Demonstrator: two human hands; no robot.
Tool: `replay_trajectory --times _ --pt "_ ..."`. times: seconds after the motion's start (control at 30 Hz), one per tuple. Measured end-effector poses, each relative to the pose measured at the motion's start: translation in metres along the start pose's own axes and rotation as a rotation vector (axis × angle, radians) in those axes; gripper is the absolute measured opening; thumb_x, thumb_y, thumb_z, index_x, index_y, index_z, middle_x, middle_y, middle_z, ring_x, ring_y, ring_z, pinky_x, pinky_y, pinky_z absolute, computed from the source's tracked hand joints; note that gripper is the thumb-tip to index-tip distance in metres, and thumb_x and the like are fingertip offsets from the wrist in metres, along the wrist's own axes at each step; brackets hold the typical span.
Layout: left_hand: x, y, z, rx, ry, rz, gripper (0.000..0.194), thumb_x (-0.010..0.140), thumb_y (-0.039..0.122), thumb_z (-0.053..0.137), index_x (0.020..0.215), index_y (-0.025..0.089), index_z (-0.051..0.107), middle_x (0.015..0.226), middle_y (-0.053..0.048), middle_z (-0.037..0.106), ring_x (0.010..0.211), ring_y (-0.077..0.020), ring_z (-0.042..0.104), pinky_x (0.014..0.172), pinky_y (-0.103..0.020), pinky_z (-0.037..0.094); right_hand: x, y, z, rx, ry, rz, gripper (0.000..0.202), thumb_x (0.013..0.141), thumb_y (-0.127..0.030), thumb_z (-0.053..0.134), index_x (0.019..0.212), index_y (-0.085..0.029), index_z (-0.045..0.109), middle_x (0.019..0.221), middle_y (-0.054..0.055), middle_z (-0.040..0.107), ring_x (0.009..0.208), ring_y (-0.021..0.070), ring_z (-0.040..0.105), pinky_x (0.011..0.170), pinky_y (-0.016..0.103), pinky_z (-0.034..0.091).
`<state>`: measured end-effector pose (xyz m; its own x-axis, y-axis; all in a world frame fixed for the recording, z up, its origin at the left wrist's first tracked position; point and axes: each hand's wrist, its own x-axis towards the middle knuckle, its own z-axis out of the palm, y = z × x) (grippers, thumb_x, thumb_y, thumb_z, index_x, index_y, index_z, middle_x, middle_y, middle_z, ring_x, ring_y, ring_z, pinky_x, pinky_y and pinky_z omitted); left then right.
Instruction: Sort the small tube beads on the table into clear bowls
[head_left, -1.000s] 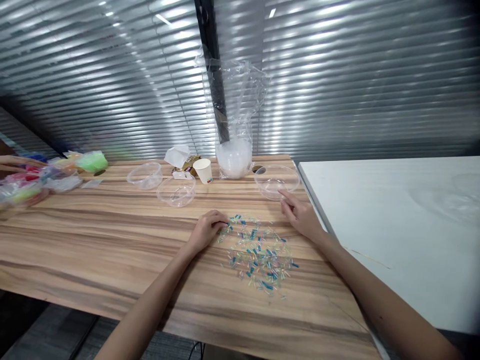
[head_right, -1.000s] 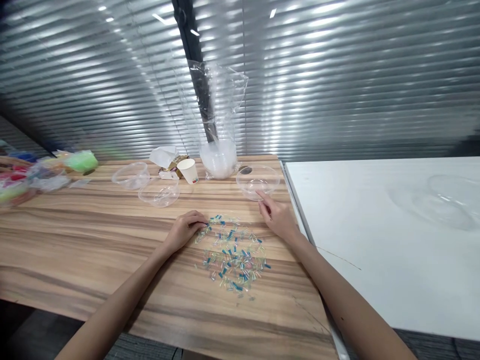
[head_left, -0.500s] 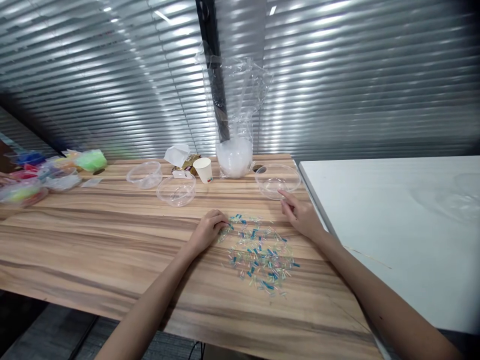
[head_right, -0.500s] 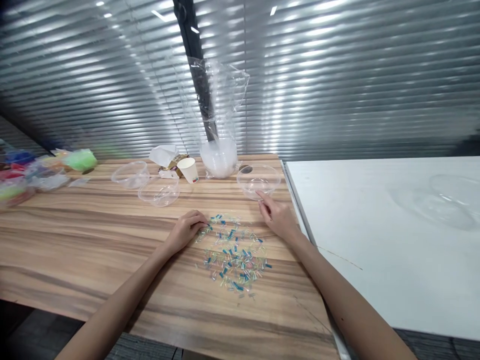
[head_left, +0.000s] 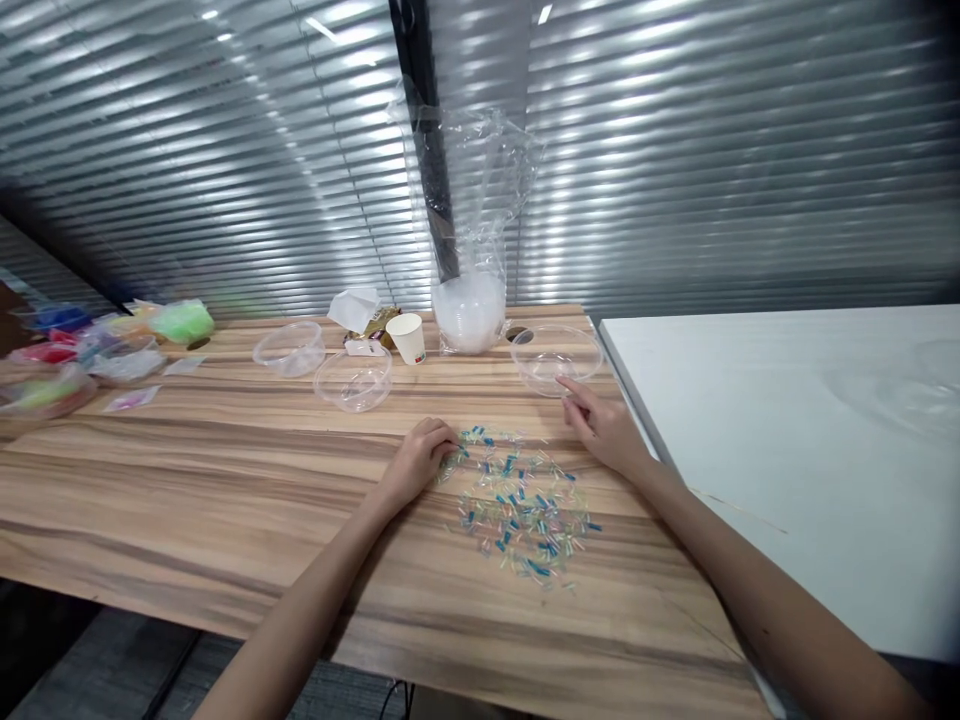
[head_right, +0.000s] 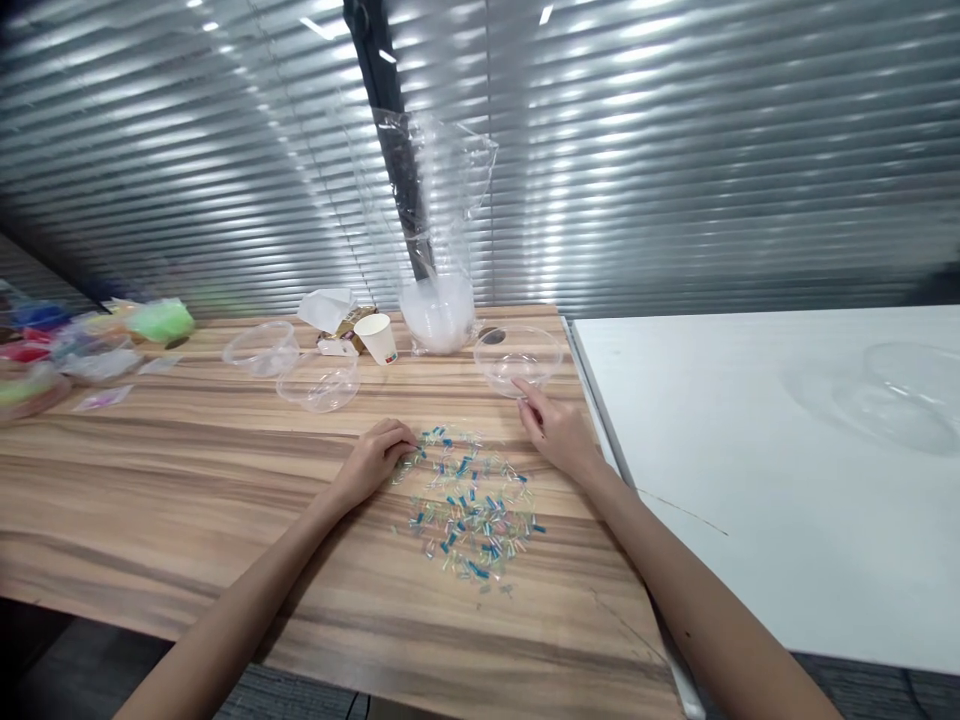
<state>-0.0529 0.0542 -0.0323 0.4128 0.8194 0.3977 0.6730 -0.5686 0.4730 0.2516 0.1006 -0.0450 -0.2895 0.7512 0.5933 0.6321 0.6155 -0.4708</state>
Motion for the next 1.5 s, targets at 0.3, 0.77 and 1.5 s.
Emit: replay_trajectory --times 0.3,0.77,1.5 --pt "0.000 0.000 0.003 -0.002 0.010 -0.050 0.016 0.084 0.005 0.053 0.076 0.016 0.060 0.078 -0.004 0.061 0.079 -0.0178 0.055 0.074 -0.028 0.044 0.002 -0.001 0.000 -0.042 0.000 0.066 0.042 0.094 -0.027 0.037 0.132 -0.013 0.050 0.068 0.003 0.066 0.051 0.0170 0.055 0.058 0.028 0.044" --pt "0.004 0.000 -0.003 -0.095 -0.004 -0.153 0.013 0.079 0.005 0.056 0.073 0.016 0.060 0.075 -0.003 0.064 0.070 -0.0150 0.059 0.068 -0.025 0.046 0.007 -0.004 0.002 -0.151 0.043 0.177 0.037 0.096 -0.037 0.037 0.121 -0.013 0.050 0.069 0.005 0.068 0.062 0.0251 0.063 0.052 0.030 0.040" --pt "0.114 0.047 0.018 -0.011 0.160 0.218 0.017 0.089 0.009 0.051 0.078 0.016 0.062 0.081 -0.005 0.062 0.081 -0.0188 0.059 0.074 -0.030 0.047 0.002 -0.014 0.013 -0.190 0.034 -0.394 0.030 0.102 -0.028 0.035 0.095 -0.015 0.061 0.081 0.010 0.071 0.068 0.0194 0.069 0.057 0.027 0.050"
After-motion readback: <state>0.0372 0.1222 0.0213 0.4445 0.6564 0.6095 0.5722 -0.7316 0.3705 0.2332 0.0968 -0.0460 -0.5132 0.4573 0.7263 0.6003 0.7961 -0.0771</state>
